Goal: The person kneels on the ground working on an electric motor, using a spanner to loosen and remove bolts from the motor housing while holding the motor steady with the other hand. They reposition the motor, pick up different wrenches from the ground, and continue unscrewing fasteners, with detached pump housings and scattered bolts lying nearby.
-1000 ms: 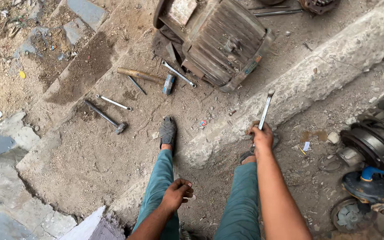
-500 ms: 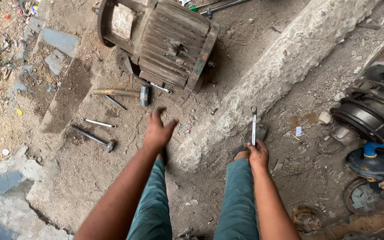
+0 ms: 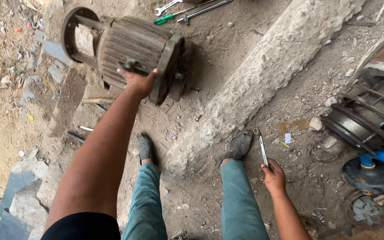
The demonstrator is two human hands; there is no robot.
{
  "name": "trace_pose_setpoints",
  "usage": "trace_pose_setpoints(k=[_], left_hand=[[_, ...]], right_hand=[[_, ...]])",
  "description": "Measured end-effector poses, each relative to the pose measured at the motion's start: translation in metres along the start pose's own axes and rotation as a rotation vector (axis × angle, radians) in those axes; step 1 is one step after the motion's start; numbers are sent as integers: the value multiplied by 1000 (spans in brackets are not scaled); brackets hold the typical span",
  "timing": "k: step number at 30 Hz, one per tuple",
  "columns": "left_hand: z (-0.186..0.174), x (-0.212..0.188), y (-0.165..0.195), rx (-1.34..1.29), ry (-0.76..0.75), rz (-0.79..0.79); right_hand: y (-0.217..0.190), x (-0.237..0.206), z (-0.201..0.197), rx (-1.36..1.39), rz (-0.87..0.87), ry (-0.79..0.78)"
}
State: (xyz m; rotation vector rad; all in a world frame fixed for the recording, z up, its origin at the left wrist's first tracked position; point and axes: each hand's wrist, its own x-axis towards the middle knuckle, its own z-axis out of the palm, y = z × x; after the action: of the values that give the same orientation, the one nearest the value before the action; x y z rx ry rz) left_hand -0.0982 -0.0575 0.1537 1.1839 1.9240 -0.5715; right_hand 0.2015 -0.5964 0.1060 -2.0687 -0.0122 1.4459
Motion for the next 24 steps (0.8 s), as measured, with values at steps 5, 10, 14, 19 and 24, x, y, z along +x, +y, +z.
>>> trace_pose_setpoints(k=[5, 10, 14, 19, 24], left_hand=[[19, 29, 10, 377, -23, 108], [17, 25, 10, 241, -52, -56], [12, 13, 21, 235, -93, -95], [7, 12, 23, 231, -128, -114], [11, 14, 15, 118, -148, -96]], right_hand=[[-24, 45, -36, -311, -7, 22], [-30, 61, -30, -180, 73, -39], [-20, 47, -13, -146, 136, -106], [7, 26, 8, -75, 102, -173], [27, 13, 26, -50, 203, -205]])
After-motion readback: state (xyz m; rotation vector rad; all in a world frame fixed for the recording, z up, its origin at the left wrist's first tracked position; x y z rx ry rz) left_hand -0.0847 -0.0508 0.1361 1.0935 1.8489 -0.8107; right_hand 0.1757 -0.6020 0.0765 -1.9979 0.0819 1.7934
